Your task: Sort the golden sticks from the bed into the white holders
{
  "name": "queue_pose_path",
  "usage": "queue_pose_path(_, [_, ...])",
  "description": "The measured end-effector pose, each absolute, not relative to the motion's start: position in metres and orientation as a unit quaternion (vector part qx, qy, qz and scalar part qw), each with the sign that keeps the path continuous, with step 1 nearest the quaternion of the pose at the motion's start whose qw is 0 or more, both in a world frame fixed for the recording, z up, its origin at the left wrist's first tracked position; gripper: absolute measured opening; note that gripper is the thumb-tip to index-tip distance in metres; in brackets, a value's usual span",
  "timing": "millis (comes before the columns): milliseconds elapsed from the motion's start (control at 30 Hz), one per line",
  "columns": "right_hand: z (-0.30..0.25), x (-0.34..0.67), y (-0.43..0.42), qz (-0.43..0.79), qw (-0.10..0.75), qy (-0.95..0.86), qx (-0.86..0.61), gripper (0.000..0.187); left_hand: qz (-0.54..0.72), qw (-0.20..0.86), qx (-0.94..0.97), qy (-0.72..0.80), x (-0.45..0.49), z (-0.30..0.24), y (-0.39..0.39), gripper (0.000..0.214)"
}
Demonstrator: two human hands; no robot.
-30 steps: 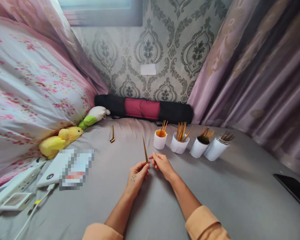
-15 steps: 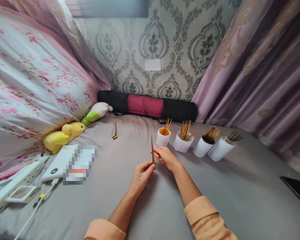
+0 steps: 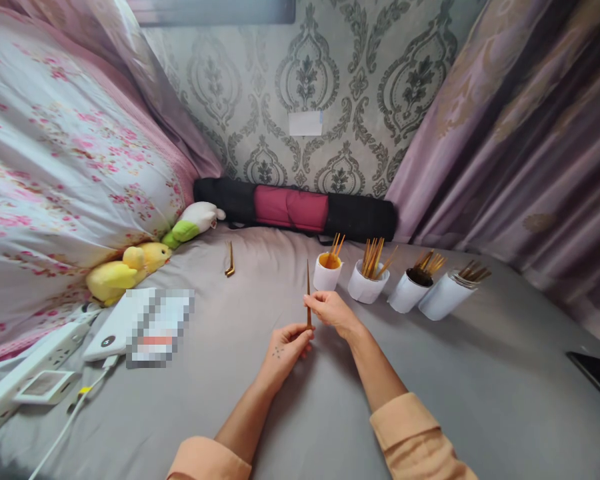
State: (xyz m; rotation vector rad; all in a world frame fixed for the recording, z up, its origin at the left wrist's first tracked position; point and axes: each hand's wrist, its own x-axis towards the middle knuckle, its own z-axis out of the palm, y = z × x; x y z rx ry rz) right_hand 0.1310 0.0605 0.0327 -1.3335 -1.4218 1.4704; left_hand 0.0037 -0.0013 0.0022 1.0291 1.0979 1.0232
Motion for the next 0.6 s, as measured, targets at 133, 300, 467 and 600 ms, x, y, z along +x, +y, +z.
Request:
queue_pose_path(133, [0.033,0.131,0.06,0.545,0.339,-0.56,-0.524,0.032,0.446,0.64,0.426,0.458,0.003,0.002,-0.002,0.032])
queue_pose_path(300, [0.036,0.132,0.06,0.514,0.334,-0.58,-0.536,0.029,0.449,0.669,0.398,0.438,0.0,0.002,-0.002,0.033])
queue_pose_path(467, [0.04,0.135,0.058,0.487,0.332,-0.62,-0.518,0.026,0.434,0.702,0.374,0.423,-0.002,0.005,-0.003,0.033])
queue_pose_path(600, [0.045,0.139,0.056,0.479,0.325,-0.646,-0.498,0.026,0.422,0.736,0.352,0.395,-0.004,0.006,-0.004,0.034])
